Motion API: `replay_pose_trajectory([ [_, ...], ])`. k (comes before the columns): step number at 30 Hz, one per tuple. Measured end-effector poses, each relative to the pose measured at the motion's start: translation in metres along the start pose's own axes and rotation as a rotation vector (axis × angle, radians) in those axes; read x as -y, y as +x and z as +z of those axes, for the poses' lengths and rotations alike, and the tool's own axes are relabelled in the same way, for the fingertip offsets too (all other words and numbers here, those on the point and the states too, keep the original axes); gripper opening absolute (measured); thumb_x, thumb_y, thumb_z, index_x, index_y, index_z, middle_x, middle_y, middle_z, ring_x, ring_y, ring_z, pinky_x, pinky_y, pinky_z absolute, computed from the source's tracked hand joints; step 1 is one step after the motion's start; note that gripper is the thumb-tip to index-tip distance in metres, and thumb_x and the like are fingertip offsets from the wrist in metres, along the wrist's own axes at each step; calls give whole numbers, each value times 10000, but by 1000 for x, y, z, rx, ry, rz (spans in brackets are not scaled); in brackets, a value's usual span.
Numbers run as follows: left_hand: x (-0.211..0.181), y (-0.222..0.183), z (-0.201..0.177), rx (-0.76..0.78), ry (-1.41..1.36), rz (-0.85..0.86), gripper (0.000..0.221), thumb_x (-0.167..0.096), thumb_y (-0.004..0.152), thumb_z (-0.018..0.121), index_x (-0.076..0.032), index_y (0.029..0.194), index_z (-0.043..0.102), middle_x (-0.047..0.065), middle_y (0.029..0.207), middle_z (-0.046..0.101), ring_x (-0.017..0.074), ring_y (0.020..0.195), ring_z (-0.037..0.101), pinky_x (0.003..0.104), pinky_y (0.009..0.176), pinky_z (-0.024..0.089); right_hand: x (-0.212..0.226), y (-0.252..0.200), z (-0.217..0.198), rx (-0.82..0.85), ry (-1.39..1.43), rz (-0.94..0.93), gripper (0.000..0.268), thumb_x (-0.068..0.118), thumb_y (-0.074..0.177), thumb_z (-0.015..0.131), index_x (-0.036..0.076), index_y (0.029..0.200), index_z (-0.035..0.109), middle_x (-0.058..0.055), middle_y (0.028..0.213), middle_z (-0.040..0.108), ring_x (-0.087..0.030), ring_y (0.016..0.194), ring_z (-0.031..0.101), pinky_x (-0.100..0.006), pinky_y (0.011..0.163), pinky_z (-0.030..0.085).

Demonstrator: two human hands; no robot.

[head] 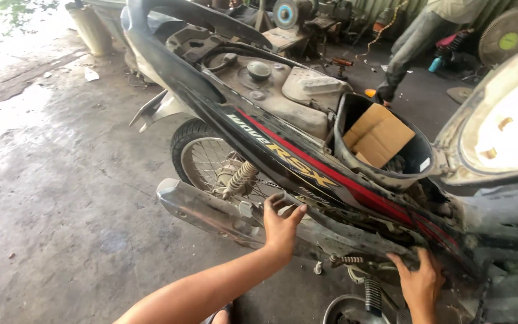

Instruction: The recorder is removing and replacing side panels and parts on a motorcycle.

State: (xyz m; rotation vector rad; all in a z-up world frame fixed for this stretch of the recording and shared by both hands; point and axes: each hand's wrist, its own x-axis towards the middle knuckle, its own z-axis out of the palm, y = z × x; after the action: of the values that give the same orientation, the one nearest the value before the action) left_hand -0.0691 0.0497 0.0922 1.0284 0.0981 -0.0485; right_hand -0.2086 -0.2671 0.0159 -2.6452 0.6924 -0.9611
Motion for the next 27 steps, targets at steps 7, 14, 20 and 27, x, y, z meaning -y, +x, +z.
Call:
replay_pose_trajectory([
  [7, -18, -6, 6, 17, 142, 88, 497, -125, 795, 845, -7, 1196, 576, 76, 1178, 717, 159, 1091, 702, 293, 913, 579, -16, -2, 12, -22, 102, -37, 597, 456, 814, 842, -23, 1136, 690, -213, 1059, 703, -375, 971, 677, -467, 884, 539],
  [14, -26, 2, 8, -16, 197, 73, 528, -148, 761, 861, -12, 1192, 588, 77, 1106, 736, 162, 1014, 711, 303, 829, 608, -19, 3, 16, 24, 51, 118, 630, 429, 799, 889, -51, 1154, 689, -233, 1028, 717, -378, 884, 709, -466, 773, 559],
  [20, -16, 6, 0, -33, 157, 93, 490, -65, 741, 909, 0, 1127, 614, 79, 1032, 734, 171, 970, 699, 288, 855, 574, -3, -6, 5, -147, 105, -7, 538, 376, 828, 913, -50, 1048, 670, -197, 994, 694, -352, 925, 689, -426, 804, 539],
  [27, -8, 21, -17, 53, 278, 218, 620, -208, 690, 953, 15, 1127, 573, 119, 1062, 712, 213, 1033, 688, 365, 939, 579, 6, 5, -2, -220, 99, -46, 618, 388, 792, 940, -62, 1106, 654, -219, 1066, 675, -400, 1008, 646, -469, 905, 513],
])
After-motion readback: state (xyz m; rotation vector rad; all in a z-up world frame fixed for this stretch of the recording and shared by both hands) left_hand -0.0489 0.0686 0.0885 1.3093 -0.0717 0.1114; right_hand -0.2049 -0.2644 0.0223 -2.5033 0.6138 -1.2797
